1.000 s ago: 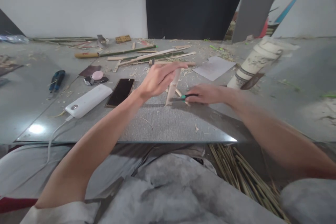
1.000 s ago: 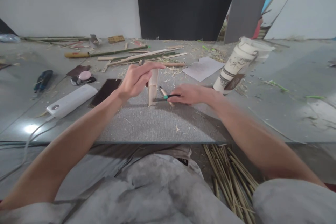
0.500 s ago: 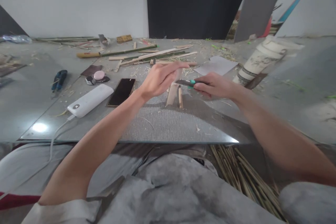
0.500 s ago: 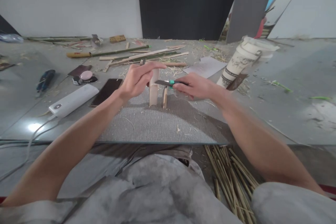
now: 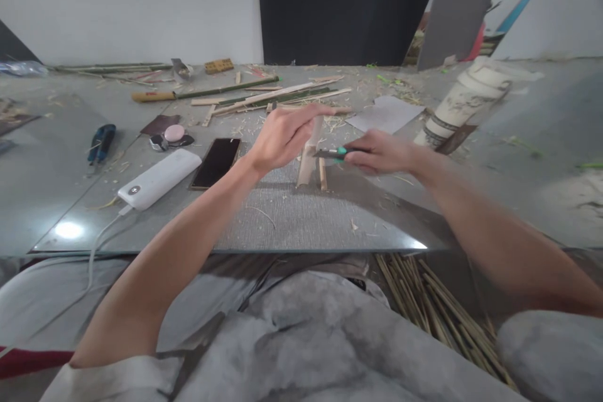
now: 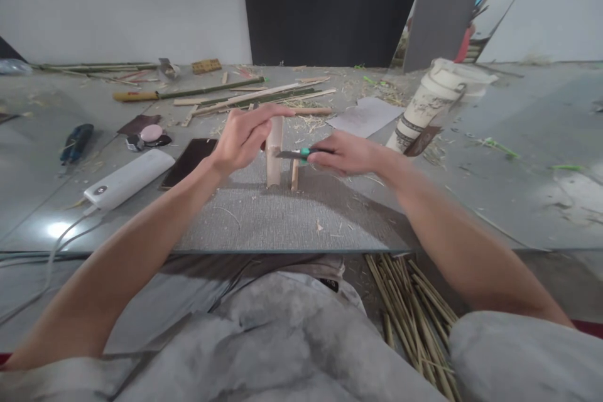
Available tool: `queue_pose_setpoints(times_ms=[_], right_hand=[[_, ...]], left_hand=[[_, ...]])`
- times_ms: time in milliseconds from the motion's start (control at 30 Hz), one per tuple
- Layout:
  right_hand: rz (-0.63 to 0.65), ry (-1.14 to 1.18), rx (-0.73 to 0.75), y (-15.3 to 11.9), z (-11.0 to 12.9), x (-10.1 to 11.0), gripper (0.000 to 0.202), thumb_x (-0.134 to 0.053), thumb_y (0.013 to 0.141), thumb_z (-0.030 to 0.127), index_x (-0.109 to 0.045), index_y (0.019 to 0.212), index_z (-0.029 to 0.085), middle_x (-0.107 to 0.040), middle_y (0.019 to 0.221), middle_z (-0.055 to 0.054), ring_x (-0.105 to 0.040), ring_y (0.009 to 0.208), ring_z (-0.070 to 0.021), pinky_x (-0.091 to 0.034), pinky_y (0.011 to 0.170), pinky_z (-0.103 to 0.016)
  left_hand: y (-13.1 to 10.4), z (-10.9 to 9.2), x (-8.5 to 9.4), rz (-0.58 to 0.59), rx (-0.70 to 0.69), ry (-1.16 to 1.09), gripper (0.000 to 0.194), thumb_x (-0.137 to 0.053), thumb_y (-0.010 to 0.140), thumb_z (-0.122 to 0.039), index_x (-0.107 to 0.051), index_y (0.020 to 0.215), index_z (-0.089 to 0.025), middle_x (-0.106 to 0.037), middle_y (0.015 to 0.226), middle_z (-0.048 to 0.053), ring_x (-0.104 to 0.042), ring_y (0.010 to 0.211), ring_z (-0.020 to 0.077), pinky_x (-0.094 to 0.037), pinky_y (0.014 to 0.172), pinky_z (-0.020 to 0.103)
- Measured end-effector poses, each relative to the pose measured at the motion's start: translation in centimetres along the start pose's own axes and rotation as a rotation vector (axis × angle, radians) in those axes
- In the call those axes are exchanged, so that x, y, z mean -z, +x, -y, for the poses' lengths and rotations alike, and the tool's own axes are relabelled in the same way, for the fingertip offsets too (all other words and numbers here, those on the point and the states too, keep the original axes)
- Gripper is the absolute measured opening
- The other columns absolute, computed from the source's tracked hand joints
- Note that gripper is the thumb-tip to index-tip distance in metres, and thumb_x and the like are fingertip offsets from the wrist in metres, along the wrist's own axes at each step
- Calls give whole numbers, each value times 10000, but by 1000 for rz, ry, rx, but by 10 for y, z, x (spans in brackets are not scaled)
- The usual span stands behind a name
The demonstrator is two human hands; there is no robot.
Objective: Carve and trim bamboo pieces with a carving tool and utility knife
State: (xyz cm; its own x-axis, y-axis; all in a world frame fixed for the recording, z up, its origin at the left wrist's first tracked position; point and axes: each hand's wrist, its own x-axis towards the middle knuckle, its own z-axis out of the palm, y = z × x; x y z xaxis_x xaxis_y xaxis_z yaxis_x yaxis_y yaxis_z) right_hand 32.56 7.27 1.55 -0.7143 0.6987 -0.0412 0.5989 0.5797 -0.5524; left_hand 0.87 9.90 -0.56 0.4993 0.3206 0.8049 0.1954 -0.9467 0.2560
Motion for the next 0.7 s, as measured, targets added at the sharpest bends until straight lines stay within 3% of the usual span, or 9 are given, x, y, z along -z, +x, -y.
queue_pose_setpoints(times_ms=[167,467,567,700], right_hand=[[-91,-15,15,-4,4,8,615,-560,1241,801,-632,894,299,-659,594,25,-578,533,-170,-402,593,-376],[28,-47,20,6,-3,-5,708,-583,1190,916,-645,861,293,-604,575,46,-524,520,-159,-344,563,-360],[-1,-43,47,4,-4,-3,722,-600,1177,948,-673,896,288,-571,593,56,-490,549,-155,-327,583,-367],[-43,-53,91,3,-1,0,796,-621,1113,1044,-650,859,291,-482,613,71,-411,576,-147,-300,603,-382]], left_hand=[[0,0,1,15,-14,26,803,-212,1331,-726,-861,1542,-302,-756,799,53,-682,698,214,-596,752,405],[-2,12,-3,4,-40,56,733,-232,1334,-648,-829,1571,-295,-684,720,25,-653,661,213,-556,727,400],[-3,20,-7,-4,-96,71,630,-292,1322,-523,-777,1633,-268,-727,760,28,-651,650,198,-483,668,368],[-4,28,-11,18,-64,93,609,-440,1260,-414,-578,1828,-242,-619,664,-49,-473,505,165,-321,570,331]])
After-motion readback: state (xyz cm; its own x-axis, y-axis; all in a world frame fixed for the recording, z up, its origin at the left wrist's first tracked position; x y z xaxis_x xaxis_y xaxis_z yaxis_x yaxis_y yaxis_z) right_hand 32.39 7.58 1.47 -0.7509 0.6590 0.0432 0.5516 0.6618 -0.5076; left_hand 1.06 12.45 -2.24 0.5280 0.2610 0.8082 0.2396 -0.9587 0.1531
